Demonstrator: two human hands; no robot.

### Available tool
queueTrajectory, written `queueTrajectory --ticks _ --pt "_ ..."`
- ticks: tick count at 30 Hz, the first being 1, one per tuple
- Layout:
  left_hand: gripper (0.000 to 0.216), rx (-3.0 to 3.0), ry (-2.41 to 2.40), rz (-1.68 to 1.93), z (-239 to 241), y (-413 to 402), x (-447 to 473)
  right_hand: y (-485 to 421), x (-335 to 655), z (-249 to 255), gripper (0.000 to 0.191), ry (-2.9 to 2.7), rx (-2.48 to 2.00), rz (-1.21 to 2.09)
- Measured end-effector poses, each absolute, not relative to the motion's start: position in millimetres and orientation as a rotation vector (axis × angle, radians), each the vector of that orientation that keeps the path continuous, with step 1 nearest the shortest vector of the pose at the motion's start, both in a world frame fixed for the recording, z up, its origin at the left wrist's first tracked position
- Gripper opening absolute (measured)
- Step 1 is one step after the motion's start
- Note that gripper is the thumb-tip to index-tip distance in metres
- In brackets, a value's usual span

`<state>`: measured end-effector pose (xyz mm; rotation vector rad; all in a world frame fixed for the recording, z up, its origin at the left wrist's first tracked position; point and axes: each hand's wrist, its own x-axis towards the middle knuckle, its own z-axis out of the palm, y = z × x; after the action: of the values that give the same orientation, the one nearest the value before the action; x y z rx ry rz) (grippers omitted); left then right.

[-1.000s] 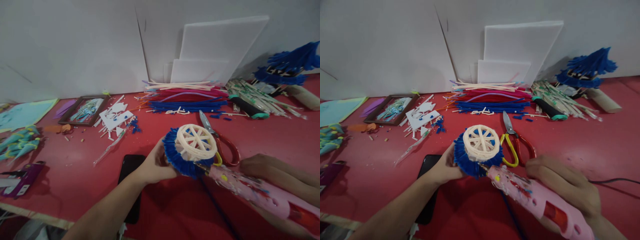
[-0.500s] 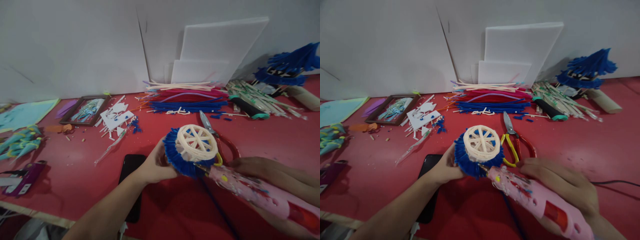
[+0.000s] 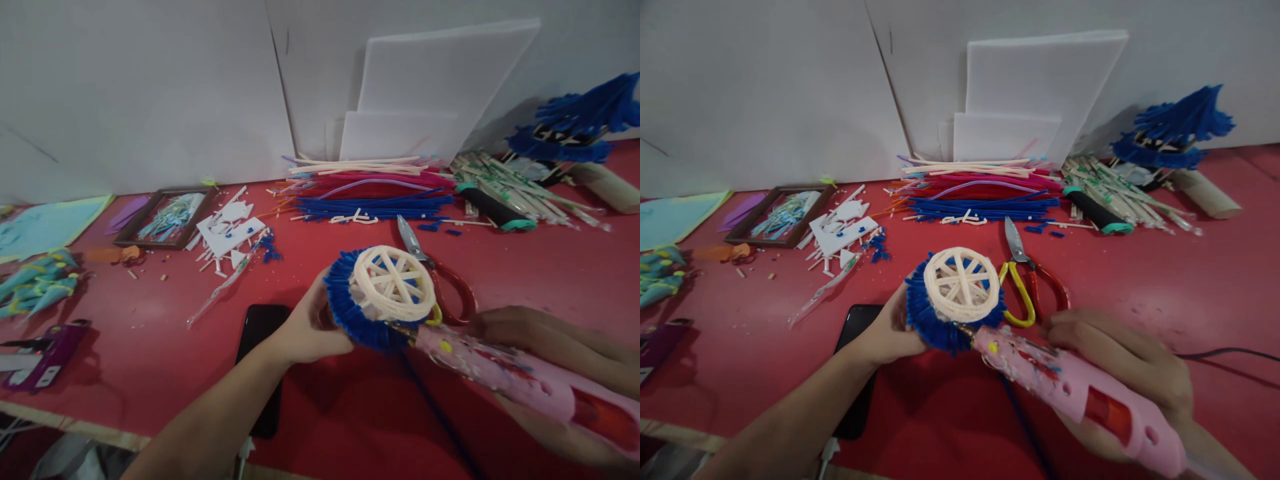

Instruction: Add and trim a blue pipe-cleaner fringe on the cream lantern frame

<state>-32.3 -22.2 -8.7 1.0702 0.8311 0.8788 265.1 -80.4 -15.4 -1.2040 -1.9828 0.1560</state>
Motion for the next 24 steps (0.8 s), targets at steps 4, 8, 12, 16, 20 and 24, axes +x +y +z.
queueTrajectory --ticks 4,8,12,16,20,24 --pt "0.093 1.073 0.775 0.906 -5.7 -21.0 -30.5 -78.3 263.7 -10.9 0.017 -2.024 -1.169 0.068" --pt "0.087 1.070 0.769 0.915 -3.3 -20.4 -28.9 -76.4 263.6 -7.7 0.017 -2.030 -1.160 0.036" --pt "0.087 1.110 0.748 0.923 -2.9 -20.1 -28.2 -76.3 266.4 -6.0 0.017 -2.077 -1.136 0.027" --pt "0.090 1.140 0.741 0.921 -3.3 -19.5 -29.2 -76.0 269.4 -7.1 0.018 -2.100 -1.110 0.014" --pt "0.094 1.146 0.742 0.912 -4.2 -19.3 -29.7 -75.9 270.5 -8.3 0.016 -2.087 -1.106 -0.006" --pt "0.090 1.163 0.740 0.931 -5.9 -20.0 -29.8 -77.5 269.2 -6.1 0.023 -2.130 -1.128 -0.028"
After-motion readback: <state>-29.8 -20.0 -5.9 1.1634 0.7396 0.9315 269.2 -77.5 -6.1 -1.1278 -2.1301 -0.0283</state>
